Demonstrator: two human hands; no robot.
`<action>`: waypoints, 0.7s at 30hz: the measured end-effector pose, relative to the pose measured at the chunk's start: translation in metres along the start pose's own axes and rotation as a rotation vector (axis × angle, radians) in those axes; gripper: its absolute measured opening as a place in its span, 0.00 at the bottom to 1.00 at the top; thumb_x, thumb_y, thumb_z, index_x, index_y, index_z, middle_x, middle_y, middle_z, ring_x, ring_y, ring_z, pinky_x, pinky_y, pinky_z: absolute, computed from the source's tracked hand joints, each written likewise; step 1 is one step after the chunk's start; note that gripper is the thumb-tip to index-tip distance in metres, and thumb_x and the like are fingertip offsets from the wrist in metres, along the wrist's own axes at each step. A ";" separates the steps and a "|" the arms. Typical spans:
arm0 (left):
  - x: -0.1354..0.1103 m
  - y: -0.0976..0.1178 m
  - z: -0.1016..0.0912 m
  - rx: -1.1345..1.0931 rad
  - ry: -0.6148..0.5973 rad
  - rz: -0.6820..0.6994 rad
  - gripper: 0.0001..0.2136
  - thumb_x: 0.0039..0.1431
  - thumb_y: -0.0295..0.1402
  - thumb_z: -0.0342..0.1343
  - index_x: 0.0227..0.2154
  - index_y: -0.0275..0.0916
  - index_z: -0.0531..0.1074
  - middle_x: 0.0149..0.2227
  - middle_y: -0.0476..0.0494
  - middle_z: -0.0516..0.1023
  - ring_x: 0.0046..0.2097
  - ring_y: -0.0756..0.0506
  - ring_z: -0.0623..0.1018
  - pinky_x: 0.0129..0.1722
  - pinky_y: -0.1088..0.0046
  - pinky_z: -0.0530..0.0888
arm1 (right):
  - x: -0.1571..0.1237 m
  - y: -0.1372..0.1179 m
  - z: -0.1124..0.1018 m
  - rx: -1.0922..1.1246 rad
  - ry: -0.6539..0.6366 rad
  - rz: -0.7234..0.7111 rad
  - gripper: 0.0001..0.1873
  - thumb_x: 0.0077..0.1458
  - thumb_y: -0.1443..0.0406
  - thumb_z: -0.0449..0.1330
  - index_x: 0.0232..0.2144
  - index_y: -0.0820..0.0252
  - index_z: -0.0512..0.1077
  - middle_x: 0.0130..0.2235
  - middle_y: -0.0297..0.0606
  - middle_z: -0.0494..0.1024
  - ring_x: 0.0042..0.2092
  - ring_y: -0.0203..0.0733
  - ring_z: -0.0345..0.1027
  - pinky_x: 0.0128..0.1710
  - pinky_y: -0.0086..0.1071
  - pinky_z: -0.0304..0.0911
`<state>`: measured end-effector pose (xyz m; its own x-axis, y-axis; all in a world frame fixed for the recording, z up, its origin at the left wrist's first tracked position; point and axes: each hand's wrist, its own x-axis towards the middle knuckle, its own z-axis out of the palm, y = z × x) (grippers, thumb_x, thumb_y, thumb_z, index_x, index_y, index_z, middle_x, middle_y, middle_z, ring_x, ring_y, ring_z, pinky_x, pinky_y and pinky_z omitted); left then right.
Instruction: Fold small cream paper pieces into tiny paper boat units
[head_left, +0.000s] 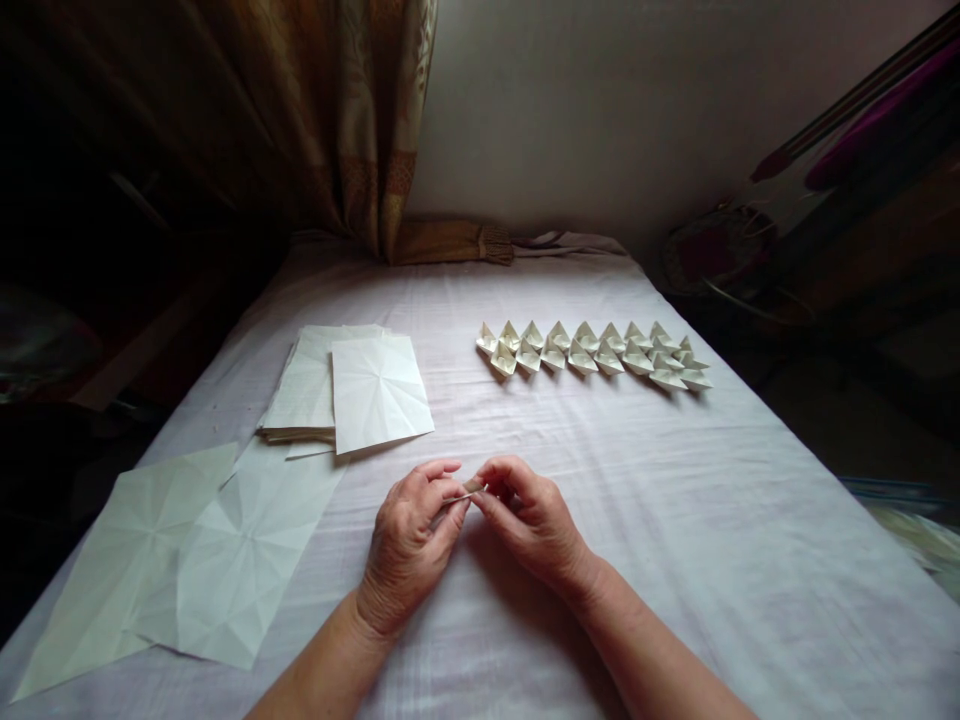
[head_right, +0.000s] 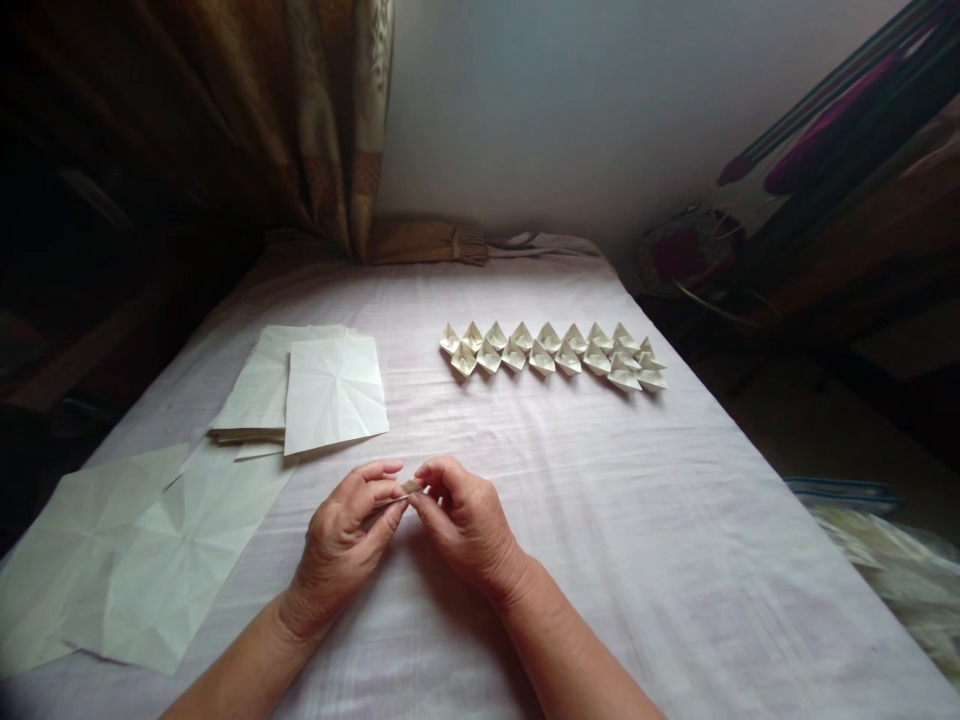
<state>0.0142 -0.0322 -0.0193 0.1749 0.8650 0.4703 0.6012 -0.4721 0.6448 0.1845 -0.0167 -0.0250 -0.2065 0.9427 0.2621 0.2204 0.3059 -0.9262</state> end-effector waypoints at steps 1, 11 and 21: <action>0.000 0.000 0.000 0.007 0.005 0.003 0.05 0.61 0.26 0.53 0.35 0.41 0.74 0.44 0.42 0.78 0.46 0.45 0.79 0.47 0.68 0.75 | 0.000 0.000 0.001 0.008 0.006 0.004 0.04 0.58 0.65 0.59 0.37 0.56 0.67 0.27 0.29 0.72 0.25 0.31 0.64 0.25 0.24 0.61; -0.002 -0.001 0.001 -0.046 -0.063 -0.214 0.03 0.61 0.34 0.55 0.35 0.42 0.72 0.36 0.47 0.81 0.39 0.45 0.80 0.42 0.68 0.75 | 0.002 -0.003 0.003 0.063 0.115 -0.010 0.04 0.57 0.66 0.60 0.36 0.55 0.68 0.30 0.32 0.78 0.29 0.34 0.72 0.31 0.25 0.67; -0.002 -0.002 0.003 -0.250 -0.028 -0.416 0.11 0.56 0.35 0.58 0.42 0.43 0.68 0.34 0.50 0.77 0.35 0.49 0.80 0.40 0.72 0.76 | 0.001 -0.002 0.001 0.026 -0.012 0.070 0.06 0.55 0.65 0.60 0.37 0.58 0.73 0.31 0.35 0.79 0.29 0.35 0.70 0.30 0.27 0.65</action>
<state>0.0150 -0.0326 -0.0238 -0.0179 0.9916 0.1279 0.4193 -0.1086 0.9013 0.1831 -0.0163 -0.0231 -0.2025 0.9601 0.1931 0.2098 0.2351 -0.9491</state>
